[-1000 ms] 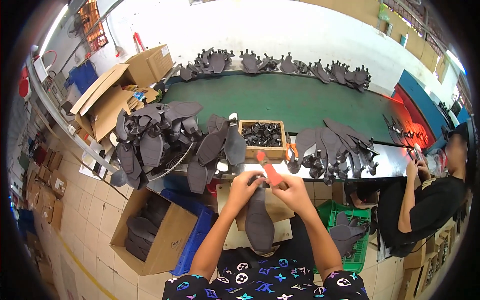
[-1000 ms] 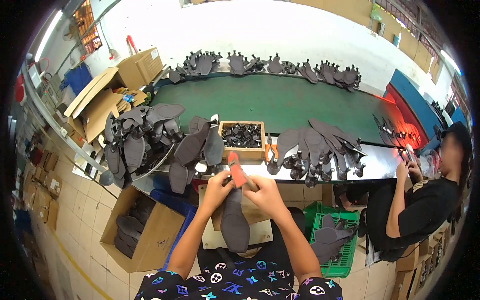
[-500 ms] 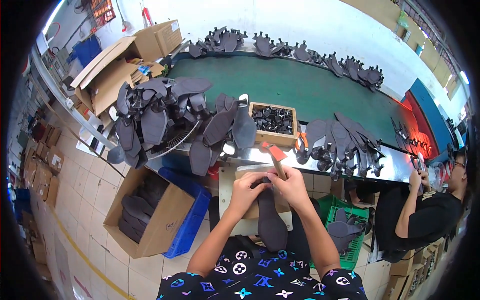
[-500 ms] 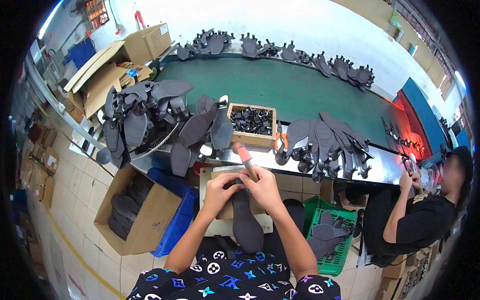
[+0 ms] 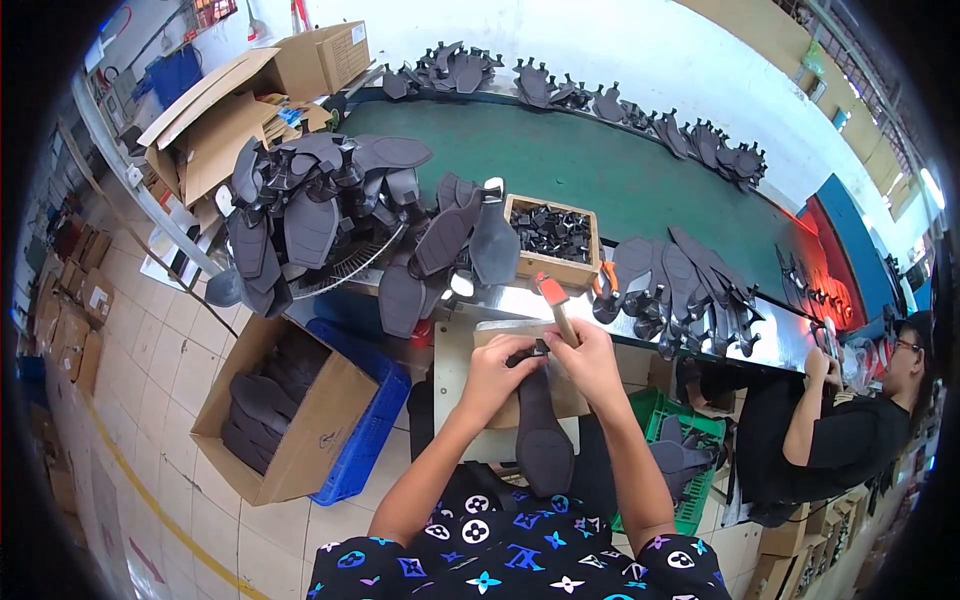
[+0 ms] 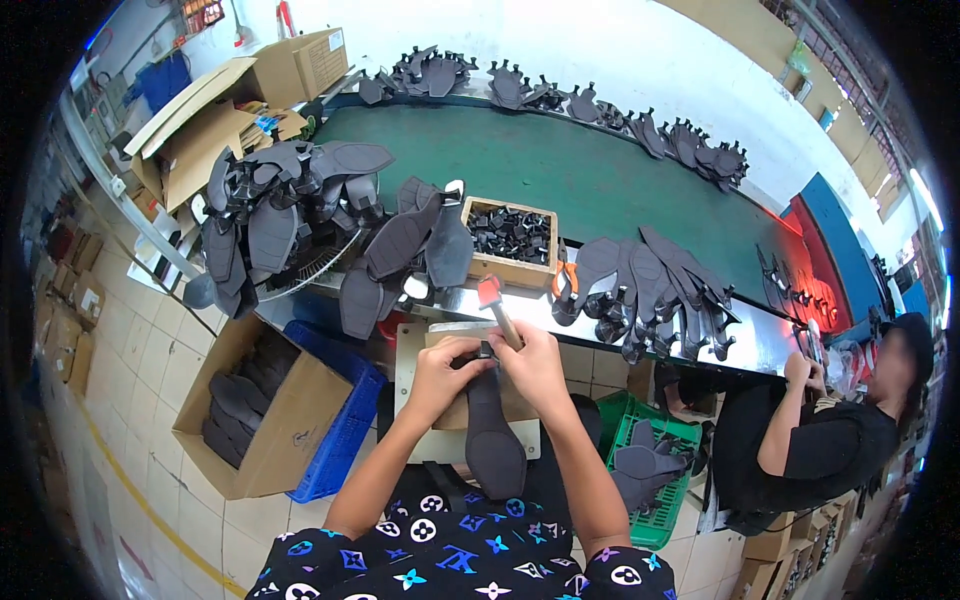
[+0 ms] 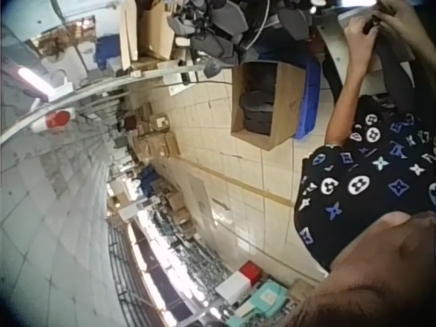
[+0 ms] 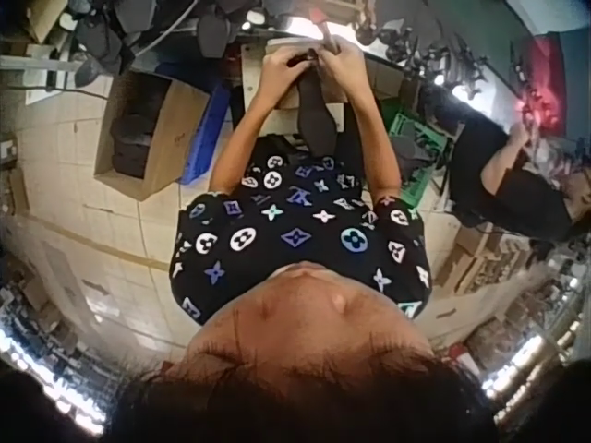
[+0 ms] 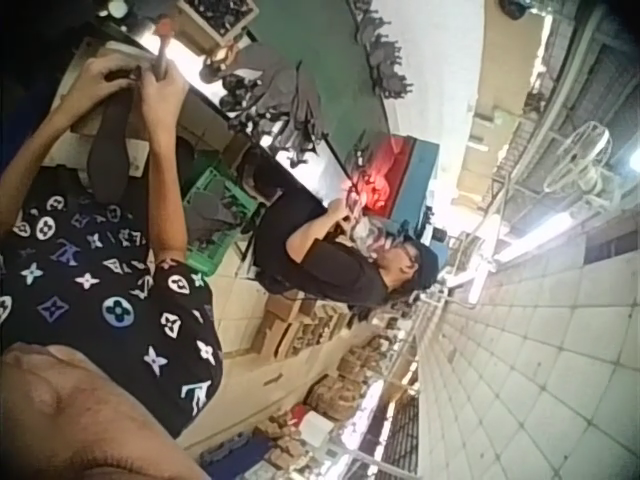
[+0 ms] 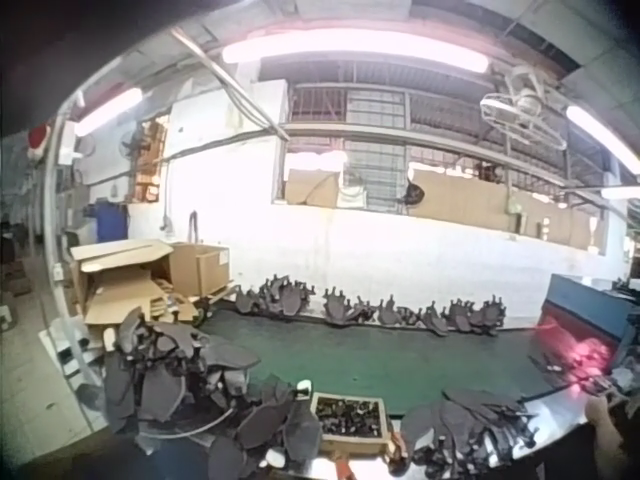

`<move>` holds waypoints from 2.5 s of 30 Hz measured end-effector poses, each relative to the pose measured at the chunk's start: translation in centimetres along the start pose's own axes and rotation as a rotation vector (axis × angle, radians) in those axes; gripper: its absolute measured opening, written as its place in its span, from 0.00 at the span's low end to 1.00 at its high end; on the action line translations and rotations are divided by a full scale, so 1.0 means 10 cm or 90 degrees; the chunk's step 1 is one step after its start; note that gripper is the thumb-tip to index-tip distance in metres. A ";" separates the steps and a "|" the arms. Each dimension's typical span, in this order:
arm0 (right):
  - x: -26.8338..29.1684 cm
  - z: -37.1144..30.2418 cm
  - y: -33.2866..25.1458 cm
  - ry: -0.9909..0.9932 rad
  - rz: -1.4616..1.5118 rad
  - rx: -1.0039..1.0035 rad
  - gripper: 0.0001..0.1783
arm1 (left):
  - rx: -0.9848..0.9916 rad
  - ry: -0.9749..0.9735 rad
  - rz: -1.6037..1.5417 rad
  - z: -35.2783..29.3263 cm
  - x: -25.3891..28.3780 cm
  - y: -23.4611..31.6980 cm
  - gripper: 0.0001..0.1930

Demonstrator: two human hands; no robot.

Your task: Manually assemble and hammer components of a shoe sole and upper.

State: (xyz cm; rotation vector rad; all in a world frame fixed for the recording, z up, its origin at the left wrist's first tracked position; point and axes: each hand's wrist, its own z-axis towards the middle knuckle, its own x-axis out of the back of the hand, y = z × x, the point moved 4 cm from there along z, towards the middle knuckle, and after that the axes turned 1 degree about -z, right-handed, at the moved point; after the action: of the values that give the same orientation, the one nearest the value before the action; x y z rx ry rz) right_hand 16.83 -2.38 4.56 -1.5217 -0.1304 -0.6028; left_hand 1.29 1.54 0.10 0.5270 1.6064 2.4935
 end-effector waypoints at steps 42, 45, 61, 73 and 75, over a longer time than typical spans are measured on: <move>0.57 -1.01 -0.94 0.025 -0.128 0.202 0.25 | -0.004 -0.160 0.049 0.10 0.08 -0.04 0.36; 0.45 -1.06 -0.87 0.025 -0.161 0.210 0.26 | -0.006 -0.252 0.247 0.05 0.09 0.01 0.60; 0.65 -0.97 -0.69 0.099 -0.131 0.178 0.21 | -0.067 -0.214 0.417 -0.04 0.06 0.05 0.30; 0.29 -0.72 -0.30 -0.109 -0.430 0.385 0.18 | 0.246 -0.454 -0.308 -0.67 0.23 1.45 0.15; 0.37 -0.81 -0.41 -0.170 -0.216 0.322 0.16 | 0.274 -0.451 -0.342 -0.69 0.22 1.52 0.14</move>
State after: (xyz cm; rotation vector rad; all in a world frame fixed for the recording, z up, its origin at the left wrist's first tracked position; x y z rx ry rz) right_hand 15.85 -10.92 9.26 -1.0828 -0.7045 -0.5750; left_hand -2.06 -10.22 11.75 0.7807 1.6637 1.3605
